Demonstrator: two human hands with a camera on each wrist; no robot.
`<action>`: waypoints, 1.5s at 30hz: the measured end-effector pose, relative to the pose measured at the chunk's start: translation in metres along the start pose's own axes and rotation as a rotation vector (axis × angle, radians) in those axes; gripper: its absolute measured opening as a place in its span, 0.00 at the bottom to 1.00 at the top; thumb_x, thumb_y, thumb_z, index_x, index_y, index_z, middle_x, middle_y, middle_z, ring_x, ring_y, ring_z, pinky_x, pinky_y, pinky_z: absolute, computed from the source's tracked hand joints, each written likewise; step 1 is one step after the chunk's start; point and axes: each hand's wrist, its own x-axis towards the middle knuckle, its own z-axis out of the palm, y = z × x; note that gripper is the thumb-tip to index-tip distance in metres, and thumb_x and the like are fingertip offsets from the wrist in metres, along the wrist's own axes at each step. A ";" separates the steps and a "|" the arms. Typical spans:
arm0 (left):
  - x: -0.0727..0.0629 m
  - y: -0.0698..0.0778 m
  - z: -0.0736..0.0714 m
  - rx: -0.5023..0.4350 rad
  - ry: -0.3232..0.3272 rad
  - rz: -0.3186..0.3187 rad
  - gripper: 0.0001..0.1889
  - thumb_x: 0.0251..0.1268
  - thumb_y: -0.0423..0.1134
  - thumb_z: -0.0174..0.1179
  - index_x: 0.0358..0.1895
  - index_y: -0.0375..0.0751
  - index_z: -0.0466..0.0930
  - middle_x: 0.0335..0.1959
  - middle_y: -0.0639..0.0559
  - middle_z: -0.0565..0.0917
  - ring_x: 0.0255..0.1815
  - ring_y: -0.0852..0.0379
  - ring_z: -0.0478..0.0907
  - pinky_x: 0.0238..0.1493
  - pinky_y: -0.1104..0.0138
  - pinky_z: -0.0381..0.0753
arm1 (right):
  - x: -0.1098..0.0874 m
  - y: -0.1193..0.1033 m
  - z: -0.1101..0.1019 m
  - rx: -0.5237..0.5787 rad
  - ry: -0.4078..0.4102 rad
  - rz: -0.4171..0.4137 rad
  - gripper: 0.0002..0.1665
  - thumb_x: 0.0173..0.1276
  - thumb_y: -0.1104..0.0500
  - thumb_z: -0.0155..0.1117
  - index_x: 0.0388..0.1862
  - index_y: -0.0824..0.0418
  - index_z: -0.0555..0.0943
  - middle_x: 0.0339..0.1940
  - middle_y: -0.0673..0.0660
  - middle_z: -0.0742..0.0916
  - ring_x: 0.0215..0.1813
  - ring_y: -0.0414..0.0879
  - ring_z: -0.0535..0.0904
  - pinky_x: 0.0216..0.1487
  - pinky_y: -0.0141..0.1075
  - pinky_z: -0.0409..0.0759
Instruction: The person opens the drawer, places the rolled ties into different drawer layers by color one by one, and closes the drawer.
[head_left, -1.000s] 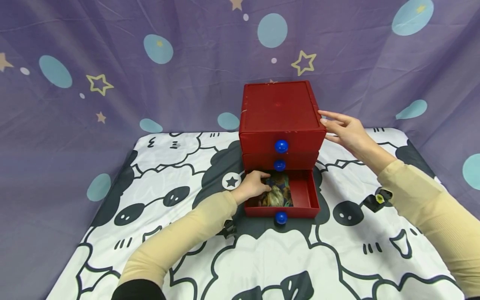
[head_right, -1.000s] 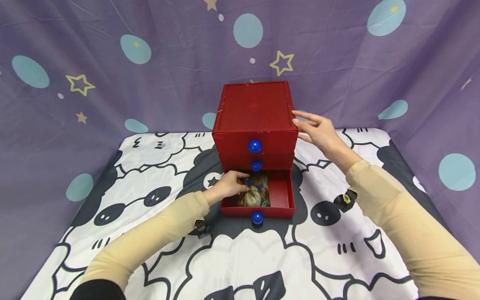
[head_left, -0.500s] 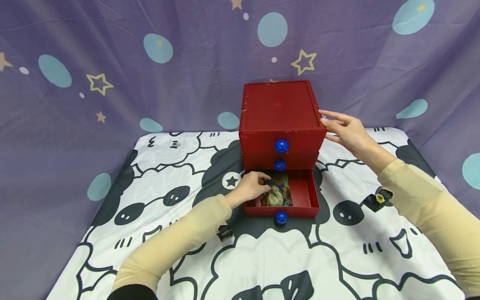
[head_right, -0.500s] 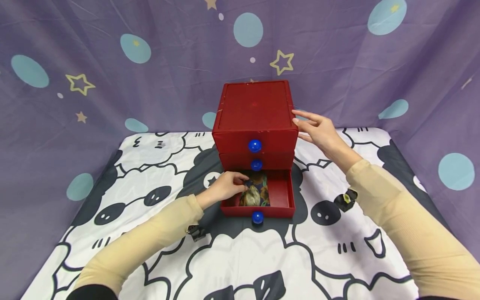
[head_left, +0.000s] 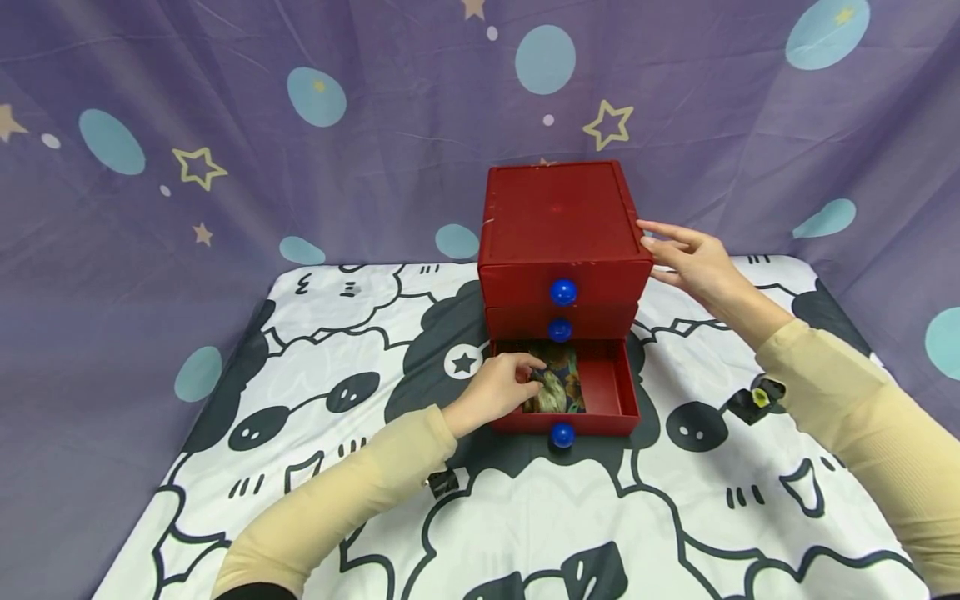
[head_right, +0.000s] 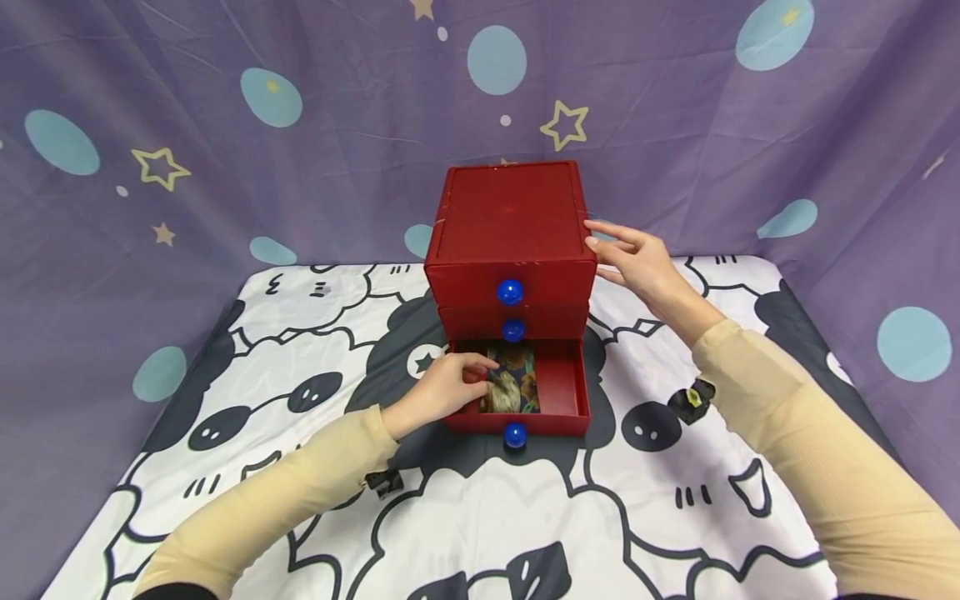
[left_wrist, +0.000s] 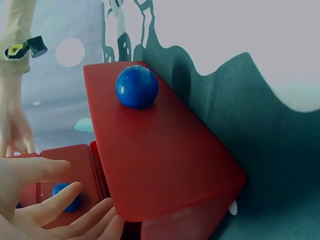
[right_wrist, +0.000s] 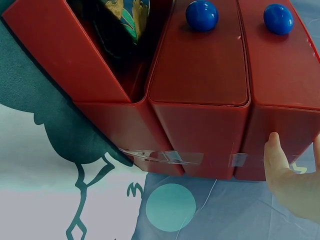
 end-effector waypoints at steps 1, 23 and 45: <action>-0.002 0.001 0.000 -0.003 0.001 0.003 0.15 0.54 0.34 0.58 0.47 0.38 0.78 0.36 0.43 0.79 0.20 0.60 0.69 0.25 0.71 0.68 | 0.000 0.000 0.000 -0.001 0.001 0.000 0.33 0.54 0.53 0.65 0.60 0.56 0.70 0.45 0.49 0.78 0.44 0.38 0.76 0.38 0.27 0.77; -0.031 0.012 0.015 0.214 0.078 0.239 0.15 0.53 0.37 0.60 0.46 0.40 0.79 0.38 0.47 0.78 0.39 0.54 0.72 0.38 0.68 0.73 | 0.000 0.002 0.001 0.008 -0.012 -0.012 0.31 0.56 0.55 0.64 0.60 0.56 0.70 0.46 0.50 0.77 0.45 0.39 0.76 0.39 0.27 0.77; -0.040 0.012 0.034 0.571 0.173 0.641 0.12 0.53 0.40 0.61 0.42 0.45 0.81 0.34 0.53 0.76 0.35 0.60 0.72 0.39 0.70 0.72 | 0.001 0.001 0.000 0.018 -0.010 -0.019 0.31 0.55 0.55 0.64 0.59 0.57 0.70 0.47 0.51 0.77 0.44 0.38 0.76 0.39 0.27 0.77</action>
